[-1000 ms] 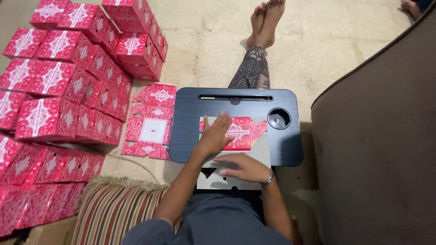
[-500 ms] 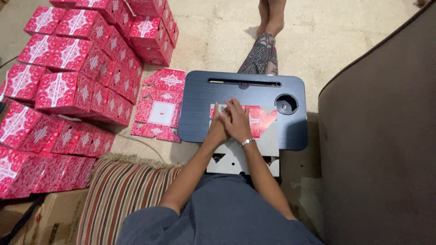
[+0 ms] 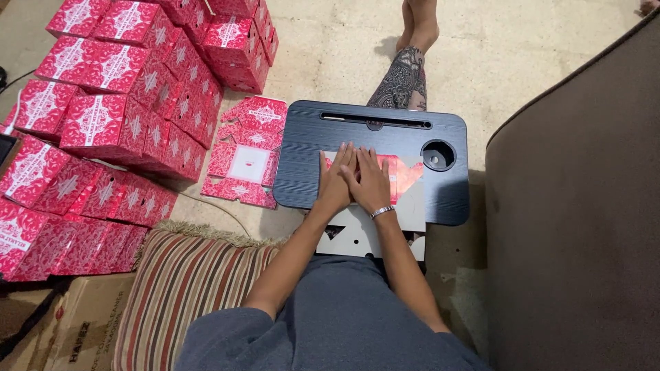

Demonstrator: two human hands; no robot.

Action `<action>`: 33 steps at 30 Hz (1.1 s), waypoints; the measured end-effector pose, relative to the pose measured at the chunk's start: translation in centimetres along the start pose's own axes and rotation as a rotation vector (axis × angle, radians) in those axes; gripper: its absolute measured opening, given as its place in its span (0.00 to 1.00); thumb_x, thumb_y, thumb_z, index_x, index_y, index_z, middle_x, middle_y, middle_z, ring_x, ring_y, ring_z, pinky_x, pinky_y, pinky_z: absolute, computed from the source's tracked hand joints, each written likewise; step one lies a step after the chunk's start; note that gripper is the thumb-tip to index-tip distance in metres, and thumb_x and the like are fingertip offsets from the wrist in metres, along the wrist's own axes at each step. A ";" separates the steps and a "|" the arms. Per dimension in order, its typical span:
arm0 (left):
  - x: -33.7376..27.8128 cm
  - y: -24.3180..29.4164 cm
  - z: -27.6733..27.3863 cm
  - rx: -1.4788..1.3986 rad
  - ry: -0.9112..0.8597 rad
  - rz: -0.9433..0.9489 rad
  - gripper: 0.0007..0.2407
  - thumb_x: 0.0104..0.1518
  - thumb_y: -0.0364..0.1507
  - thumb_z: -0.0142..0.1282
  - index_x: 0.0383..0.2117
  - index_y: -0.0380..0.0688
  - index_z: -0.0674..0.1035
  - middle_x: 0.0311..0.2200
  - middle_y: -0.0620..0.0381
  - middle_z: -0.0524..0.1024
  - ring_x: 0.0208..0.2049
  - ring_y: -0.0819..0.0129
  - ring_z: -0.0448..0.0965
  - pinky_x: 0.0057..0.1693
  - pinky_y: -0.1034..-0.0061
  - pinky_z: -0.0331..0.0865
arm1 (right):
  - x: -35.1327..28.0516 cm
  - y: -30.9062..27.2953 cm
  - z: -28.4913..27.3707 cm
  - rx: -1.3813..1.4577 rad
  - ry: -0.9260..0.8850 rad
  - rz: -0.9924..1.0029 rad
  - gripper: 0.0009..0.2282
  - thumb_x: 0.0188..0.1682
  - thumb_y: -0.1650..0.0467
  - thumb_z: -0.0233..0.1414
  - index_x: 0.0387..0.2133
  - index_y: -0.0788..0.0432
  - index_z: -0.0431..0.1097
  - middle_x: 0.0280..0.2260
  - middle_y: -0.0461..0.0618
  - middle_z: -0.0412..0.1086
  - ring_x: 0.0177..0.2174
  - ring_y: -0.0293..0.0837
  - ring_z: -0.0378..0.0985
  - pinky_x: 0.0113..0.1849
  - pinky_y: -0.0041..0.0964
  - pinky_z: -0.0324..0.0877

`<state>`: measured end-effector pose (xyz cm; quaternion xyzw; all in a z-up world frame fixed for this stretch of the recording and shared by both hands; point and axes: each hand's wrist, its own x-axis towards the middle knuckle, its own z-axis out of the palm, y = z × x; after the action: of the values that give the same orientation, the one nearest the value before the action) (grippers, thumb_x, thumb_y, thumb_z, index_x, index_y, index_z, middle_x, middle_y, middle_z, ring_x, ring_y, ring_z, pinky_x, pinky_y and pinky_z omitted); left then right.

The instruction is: Assembling cardboard boxes by folding templates and applying decorative paper stickers.

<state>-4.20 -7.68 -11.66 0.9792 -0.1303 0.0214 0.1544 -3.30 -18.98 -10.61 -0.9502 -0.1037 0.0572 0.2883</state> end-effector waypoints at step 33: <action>0.1 -0.9 -0.9 -0.215 0.048 -0.221 0.29 0.61 0.52 0.51 0.64 0.48 0.71 0.70 0.40 0.56 0.73 0.51 0.47 0.71 0.41 0.23 | -0.9 7.8 -0.1 -0.261 0.265 0.285 0.19 0.61 0.56 0.34 0.60 0.33 0.68 0.71 0.49 0.47 0.70 0.60 0.35 0.57 0.84 0.23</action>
<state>-3.87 -6.57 -11.04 0.9646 -0.0198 0.0135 0.2627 -2.82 -25.59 -14.83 -0.9837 0.0636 -0.0419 0.1632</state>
